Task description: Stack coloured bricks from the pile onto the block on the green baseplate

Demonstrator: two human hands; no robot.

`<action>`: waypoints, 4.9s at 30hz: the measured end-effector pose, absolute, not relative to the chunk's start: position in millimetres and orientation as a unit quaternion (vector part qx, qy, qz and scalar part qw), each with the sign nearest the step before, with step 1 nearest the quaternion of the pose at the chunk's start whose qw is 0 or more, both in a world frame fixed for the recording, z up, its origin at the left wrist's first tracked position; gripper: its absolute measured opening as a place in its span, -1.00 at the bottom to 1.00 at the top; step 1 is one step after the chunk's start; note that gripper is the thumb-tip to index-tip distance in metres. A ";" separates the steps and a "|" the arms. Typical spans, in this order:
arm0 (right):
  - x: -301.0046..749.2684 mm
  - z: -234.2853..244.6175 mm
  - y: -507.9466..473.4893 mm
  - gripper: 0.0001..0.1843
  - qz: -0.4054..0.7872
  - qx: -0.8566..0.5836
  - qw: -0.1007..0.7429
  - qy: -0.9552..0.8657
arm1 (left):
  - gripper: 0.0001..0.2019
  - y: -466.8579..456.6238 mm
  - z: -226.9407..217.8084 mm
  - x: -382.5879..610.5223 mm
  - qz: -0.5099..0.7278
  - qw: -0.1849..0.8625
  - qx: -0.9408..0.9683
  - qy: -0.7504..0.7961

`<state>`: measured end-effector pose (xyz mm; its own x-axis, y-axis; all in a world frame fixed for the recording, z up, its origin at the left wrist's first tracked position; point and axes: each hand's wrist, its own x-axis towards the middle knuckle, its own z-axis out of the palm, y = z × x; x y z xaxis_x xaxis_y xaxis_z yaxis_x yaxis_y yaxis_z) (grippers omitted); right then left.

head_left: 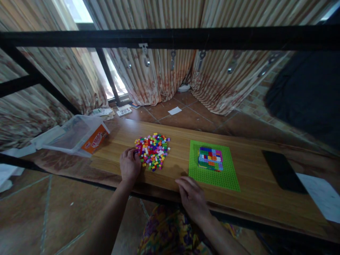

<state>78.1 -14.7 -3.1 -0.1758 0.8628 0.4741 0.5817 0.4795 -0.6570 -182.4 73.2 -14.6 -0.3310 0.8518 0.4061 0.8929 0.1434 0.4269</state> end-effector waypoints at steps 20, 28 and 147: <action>23.0 -3.9 38.7 -0.84 0.190 -0.465 0.342 -0.794 | -0.74 71.4 -14.5 -178.4 -0.312 0.026 -0.568 -0.761; 16.4 -10.2 41.8 -0.82 0.139 -0.465 0.333 -0.808 | -0.72 71.9 -16.1 -180.3 -0.317 0.026 -0.571 -0.757; 113.0 -4.1 1.0 -0.78 0.104 -0.561 0.446 -0.689 | -0.72 73.0 -16.0 -182.7 -0.303 0.037 -0.583 -0.753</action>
<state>113.0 1.0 -4.1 0.0281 0.8667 0.4980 0.6809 0.3482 -0.6444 -182.7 73.0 -16.0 -0.3172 0.8554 0.4095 0.9006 0.1364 0.4127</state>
